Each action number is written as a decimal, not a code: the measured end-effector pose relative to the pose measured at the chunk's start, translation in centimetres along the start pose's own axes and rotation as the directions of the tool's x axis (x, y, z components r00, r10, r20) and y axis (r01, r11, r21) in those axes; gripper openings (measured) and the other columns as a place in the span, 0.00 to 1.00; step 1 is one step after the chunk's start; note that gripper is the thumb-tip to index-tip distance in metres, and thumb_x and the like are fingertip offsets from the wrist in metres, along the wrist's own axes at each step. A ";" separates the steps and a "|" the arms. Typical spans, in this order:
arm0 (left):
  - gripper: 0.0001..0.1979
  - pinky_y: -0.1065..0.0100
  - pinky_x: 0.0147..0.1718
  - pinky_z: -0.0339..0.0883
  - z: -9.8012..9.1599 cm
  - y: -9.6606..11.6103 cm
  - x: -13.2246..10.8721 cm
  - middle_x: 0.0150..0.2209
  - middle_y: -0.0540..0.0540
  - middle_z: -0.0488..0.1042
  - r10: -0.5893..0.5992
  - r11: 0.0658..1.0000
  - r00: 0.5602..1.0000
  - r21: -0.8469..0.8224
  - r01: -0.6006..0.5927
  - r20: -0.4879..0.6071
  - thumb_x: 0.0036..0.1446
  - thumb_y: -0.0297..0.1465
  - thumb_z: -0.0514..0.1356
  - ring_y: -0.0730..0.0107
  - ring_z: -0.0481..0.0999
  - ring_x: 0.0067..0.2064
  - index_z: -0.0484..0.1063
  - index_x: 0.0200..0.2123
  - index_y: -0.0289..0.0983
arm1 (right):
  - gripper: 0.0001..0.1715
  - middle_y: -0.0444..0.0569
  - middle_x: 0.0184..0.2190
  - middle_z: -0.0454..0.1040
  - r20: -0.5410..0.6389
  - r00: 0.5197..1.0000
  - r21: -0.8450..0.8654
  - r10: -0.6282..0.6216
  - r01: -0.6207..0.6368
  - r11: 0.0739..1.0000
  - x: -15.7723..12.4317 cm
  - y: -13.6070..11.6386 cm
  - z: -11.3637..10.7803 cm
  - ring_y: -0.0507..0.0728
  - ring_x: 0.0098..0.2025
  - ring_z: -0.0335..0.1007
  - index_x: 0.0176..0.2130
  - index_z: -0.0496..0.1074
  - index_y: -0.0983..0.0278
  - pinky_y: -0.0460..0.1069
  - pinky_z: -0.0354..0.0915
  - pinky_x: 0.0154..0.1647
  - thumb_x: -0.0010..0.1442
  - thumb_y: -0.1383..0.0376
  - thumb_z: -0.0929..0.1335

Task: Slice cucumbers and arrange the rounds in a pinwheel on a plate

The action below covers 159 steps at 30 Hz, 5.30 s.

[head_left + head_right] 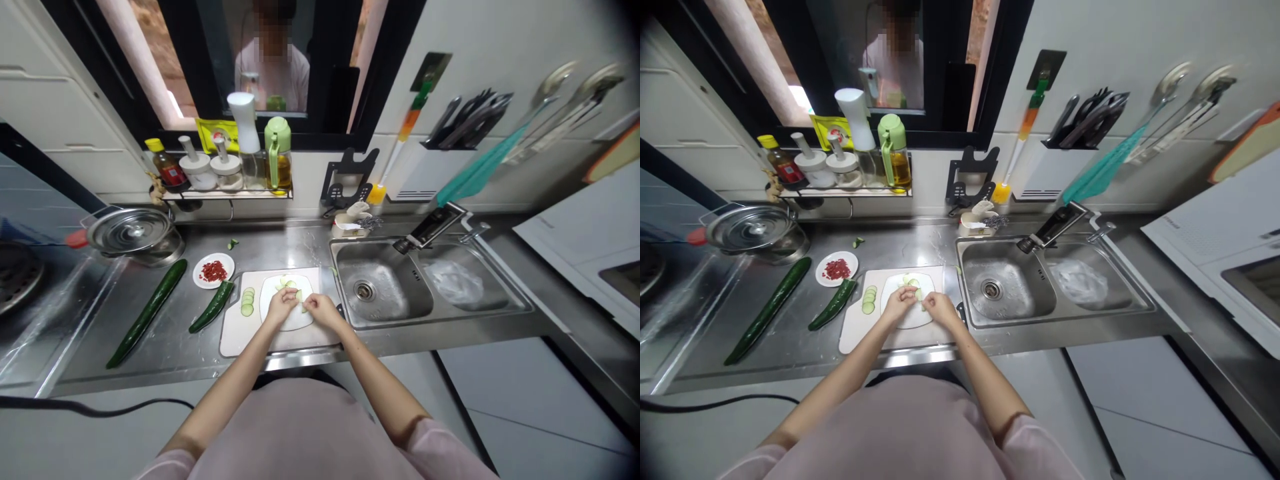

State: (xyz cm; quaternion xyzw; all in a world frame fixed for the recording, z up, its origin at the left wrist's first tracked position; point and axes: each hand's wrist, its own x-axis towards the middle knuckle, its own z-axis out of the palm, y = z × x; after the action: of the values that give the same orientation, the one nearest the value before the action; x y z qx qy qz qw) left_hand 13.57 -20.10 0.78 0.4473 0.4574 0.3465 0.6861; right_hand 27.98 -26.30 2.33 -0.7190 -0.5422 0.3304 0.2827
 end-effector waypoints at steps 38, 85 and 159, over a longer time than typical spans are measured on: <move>0.14 0.65 0.44 0.64 0.8 -1.2 2.0 0.46 0.43 0.71 0.117 0.175 0.962 0.948 -0.266 0.249 0.63 0.36 0.54 0.60 0.68 0.50 0.74 0.48 0.44 | 0.21 0.53 0.44 0.70 0.042 0.997 -0.648 0.059 -0.018 0.761 -1.5 0.8 1.9 0.57 0.46 0.62 0.54 0.69 0.57 0.48 0.58 0.41 0.69 0.60 0.56; 0.13 0.67 0.41 0.64 0.4 -0.6 1.0 0.38 0.46 0.74 0.224 0.471 0.972 0.866 -0.169 0.068 0.59 0.35 0.57 0.64 0.72 0.42 0.74 0.46 0.42 | 0.21 0.52 0.45 0.72 -0.046 0.997 -0.545 0.070 -0.084 0.834 -1.6 0.6 1.1 0.56 0.48 0.64 0.56 0.68 0.59 0.47 0.57 0.45 0.69 0.60 0.57; 0.15 0.70 0.35 0.62 -3.6 7.3 -6.6 0.29 0.50 0.72 0.210 0.976 0.972 0.080 -0.202 -0.109 0.43 0.36 0.68 0.74 0.69 0.31 0.74 0.34 0.35 | 0.09 0.44 0.28 0.72 -0.064 0.986 0.542 -0.155 0.165 0.824 -0.5 -8.5 1.1 0.52 0.32 0.67 0.29 0.70 0.63 0.47 0.64 0.36 0.53 0.59 0.68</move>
State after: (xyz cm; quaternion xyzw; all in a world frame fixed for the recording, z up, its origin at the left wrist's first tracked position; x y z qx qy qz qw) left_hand 7.45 -22.23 8.99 0.4947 0.4594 0.4255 0.6026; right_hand 21.98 -24.58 8.28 -0.5636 -0.4818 0.4398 0.5068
